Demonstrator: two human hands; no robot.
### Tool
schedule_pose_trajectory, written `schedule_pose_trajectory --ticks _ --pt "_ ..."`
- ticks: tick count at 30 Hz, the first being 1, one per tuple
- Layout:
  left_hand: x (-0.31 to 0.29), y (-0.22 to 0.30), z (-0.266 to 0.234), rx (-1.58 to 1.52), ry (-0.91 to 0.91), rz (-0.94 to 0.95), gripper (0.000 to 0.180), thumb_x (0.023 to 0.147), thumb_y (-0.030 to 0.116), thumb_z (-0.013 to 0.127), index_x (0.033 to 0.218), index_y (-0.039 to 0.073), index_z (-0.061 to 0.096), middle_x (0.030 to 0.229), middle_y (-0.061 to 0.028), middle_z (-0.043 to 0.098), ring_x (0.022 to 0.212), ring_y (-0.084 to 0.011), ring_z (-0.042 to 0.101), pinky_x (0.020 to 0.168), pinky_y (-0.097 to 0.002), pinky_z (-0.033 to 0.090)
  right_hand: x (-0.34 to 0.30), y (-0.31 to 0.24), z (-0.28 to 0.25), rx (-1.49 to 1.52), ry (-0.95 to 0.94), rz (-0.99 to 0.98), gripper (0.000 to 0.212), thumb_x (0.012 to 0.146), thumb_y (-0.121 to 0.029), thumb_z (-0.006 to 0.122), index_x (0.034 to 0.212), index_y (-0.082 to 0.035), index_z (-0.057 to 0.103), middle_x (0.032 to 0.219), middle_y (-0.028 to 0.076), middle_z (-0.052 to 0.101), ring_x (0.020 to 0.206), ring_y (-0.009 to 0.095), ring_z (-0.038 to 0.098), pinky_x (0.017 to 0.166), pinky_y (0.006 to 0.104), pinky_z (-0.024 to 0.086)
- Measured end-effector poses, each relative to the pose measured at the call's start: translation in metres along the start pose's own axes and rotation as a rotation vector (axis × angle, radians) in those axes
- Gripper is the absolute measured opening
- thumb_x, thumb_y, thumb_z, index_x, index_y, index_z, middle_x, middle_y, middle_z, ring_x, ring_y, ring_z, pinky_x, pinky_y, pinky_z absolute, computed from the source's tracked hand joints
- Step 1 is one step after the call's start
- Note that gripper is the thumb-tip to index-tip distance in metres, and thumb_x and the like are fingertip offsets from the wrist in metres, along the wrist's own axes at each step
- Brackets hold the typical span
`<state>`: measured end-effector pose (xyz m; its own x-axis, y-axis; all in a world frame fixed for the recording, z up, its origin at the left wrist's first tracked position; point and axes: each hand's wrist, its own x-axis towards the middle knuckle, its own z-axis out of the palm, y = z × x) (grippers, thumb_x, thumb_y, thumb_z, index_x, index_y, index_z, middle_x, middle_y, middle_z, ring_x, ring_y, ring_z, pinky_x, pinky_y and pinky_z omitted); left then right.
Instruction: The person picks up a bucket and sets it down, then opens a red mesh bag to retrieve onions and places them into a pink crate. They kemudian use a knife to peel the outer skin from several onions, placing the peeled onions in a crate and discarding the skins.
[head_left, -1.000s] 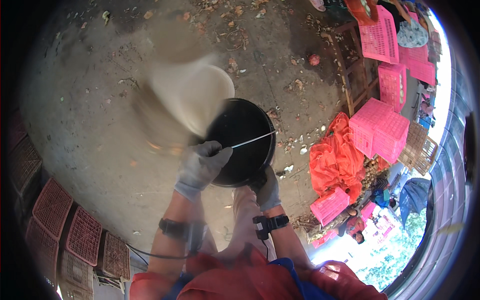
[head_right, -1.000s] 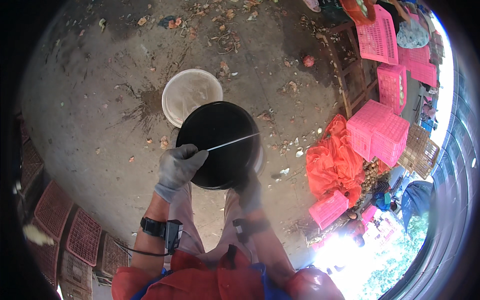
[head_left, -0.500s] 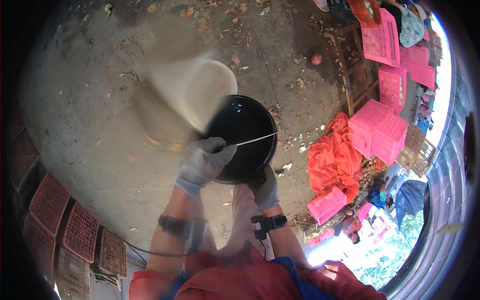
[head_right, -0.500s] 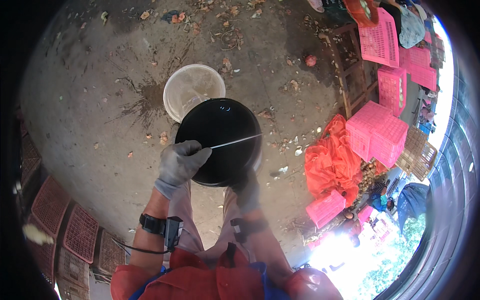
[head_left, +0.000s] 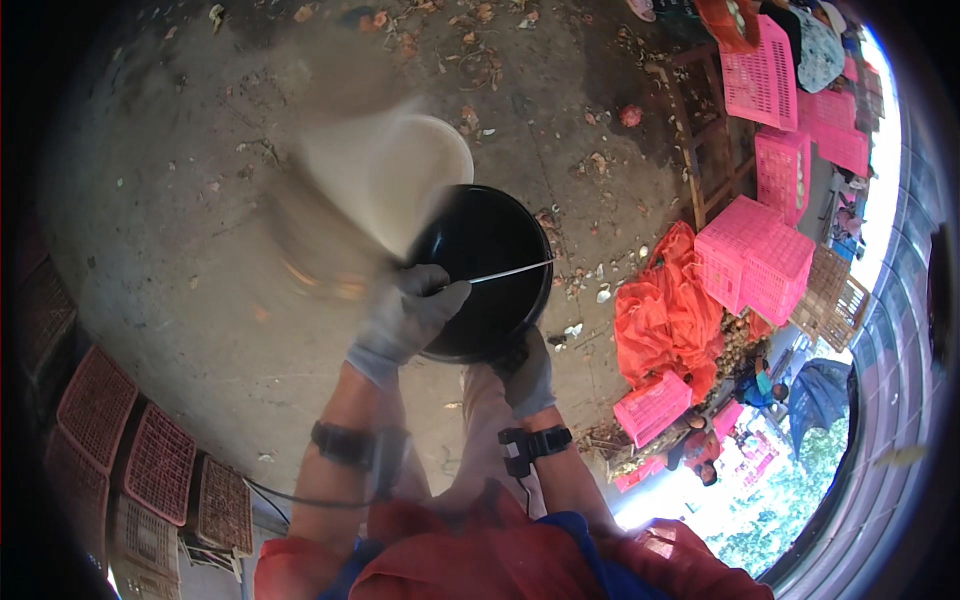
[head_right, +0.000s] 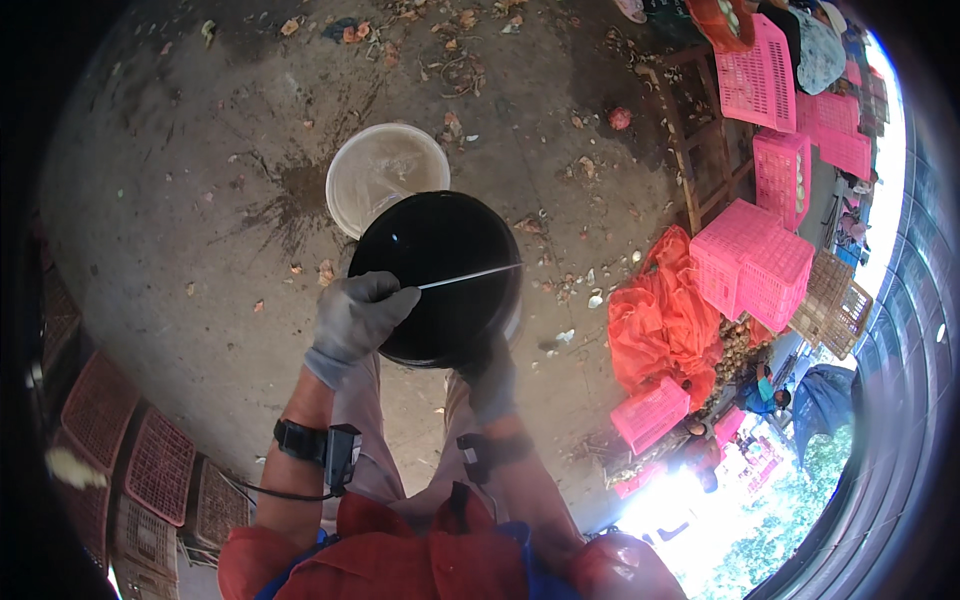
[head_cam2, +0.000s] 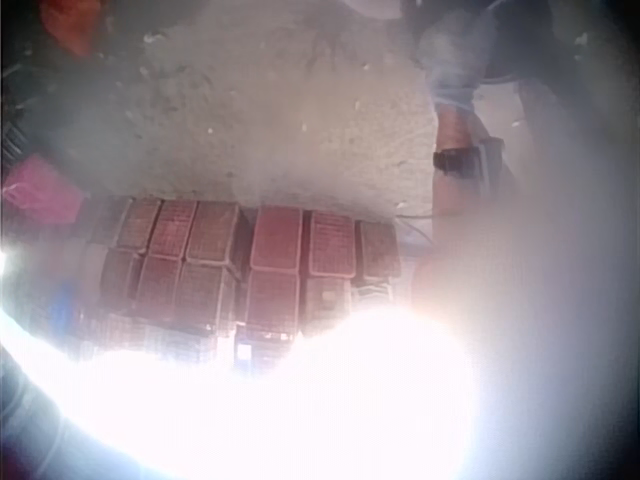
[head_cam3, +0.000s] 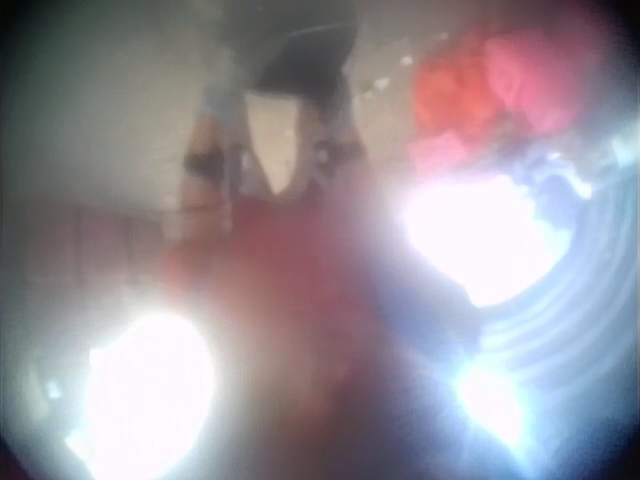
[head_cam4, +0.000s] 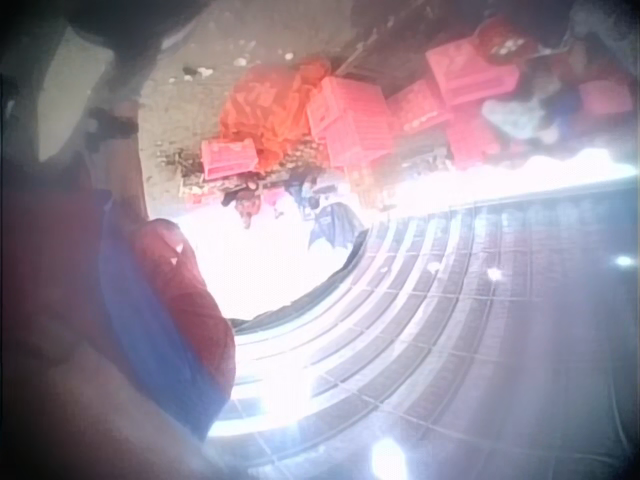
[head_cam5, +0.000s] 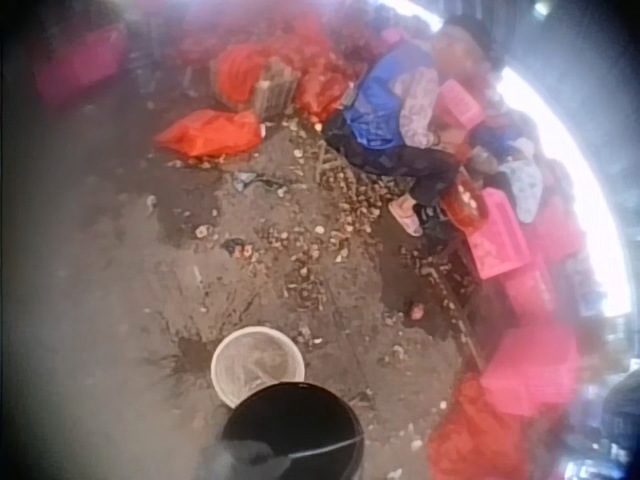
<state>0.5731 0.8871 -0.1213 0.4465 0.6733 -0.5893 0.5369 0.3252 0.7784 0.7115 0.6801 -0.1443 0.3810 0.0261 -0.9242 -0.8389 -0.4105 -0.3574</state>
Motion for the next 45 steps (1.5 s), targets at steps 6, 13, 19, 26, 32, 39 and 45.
schedule_pose_trajectory --ticks 6,13,19,26,32,39,45 --pt "0.002 0.000 0.000 -0.126 -0.013 -0.019 0.023 0.082 0.024 0.076 0.078 0.003 0.070 0.063 -0.0076 0.061 0.055 -0.0140 0.056 0.054 -0.0296 0.047 0.002 0.003 -0.001 0.021 0.011 -0.006 0.034 0.097 -0.044 0.054 0.110 -0.015 0.065 0.097 0.003 0.068 0.091 0.018 0.067 0.080 0.0365 0.057" --pt "0.003 -0.003 0.002 -0.131 0.034 -0.008 0.023 0.083 0.023 0.075 0.078 0.001 0.069 0.063 -0.0069 0.060 0.058 -0.0121 0.055 0.056 -0.0280 0.046 -0.004 0.003 0.005 0.033 -0.034 -0.061 0.035 0.097 -0.043 0.055 0.112 -0.013 0.065 0.098 0.004 0.068 0.091 0.020 0.067 0.080 0.0380 0.058" --pt "-0.039 0.000 0.043 0.042 -0.039 0.024 0.025 0.083 0.029 0.074 0.080 0.004 0.070 0.066 -0.0114 0.064 0.058 -0.0207 0.064 0.055 -0.0335 0.050 0.024 0.010 -0.027 -0.037 -0.010 -0.164 0.030 0.099 -0.037 0.050 0.107 -0.012 0.065 0.090 0.002 0.065 0.084 0.016 0.064 0.075 0.0322 0.056" --pt "-0.059 0.025 0.108 0.298 -0.334 -0.057 0.031 0.081 0.039 0.067 0.082 0.008 0.067 0.079 -0.0153 0.070 0.076 -0.0347 0.069 0.070 -0.0437 0.055 0.090 0.021 -0.108 -0.302 -0.193 -0.256 0.033 0.102 -0.029 0.040 0.112 -0.005 0.062 0.080 -0.002 0.055 0.072 0.008 0.052 0.069 0.0269 0.052" --pt "-0.057 0.019 0.167 0.295 -0.320 -0.071 0.031 0.082 0.039 0.067 0.082 0.008 0.066 0.076 -0.0148 0.069 0.075 -0.0351 0.069 0.068 -0.0427 0.055 0.189 0.040 -0.179 -0.003 -0.199 -0.145 0.039 0.099 -0.044 0.044 0.110 -0.011 0.062 0.087 0.002 0.065 0.074 0.012 0.059 0.068 0.0307 0.051" --pt "-0.074 -0.031 0.232 0.318 -0.234 0.013 0.014 0.086 0.016 0.067 0.092 0.005 0.062 0.077 -0.0059 0.060 0.067 -0.0168 0.061 0.060 -0.0304 0.050 0.210 0.004 -0.210 -0.290 -0.100 -0.105 0.040 0.098 -0.047 0.047 0.112 -0.013 0.062 0.091 0.002 0.066 0.077 0.014 0.062 0.069 0.0311 0.051" --pt "-0.065 -0.038 0.261 0.204 -0.302 -0.205 0.027 0.086 0.018 0.067 0.110 0.006 0.062 0.093 -0.0081 0.064 0.080 -0.0203 0.064 0.076 -0.0305 0.052 0.123 -0.013 -0.208 -0.410 -0.157 -0.321 0.048 0.103 -0.040 0.044 0.141 -0.010 0.050 0.129 0.008 0.062 0.114 0.023 0.061 0.093 0.0392 0.050"
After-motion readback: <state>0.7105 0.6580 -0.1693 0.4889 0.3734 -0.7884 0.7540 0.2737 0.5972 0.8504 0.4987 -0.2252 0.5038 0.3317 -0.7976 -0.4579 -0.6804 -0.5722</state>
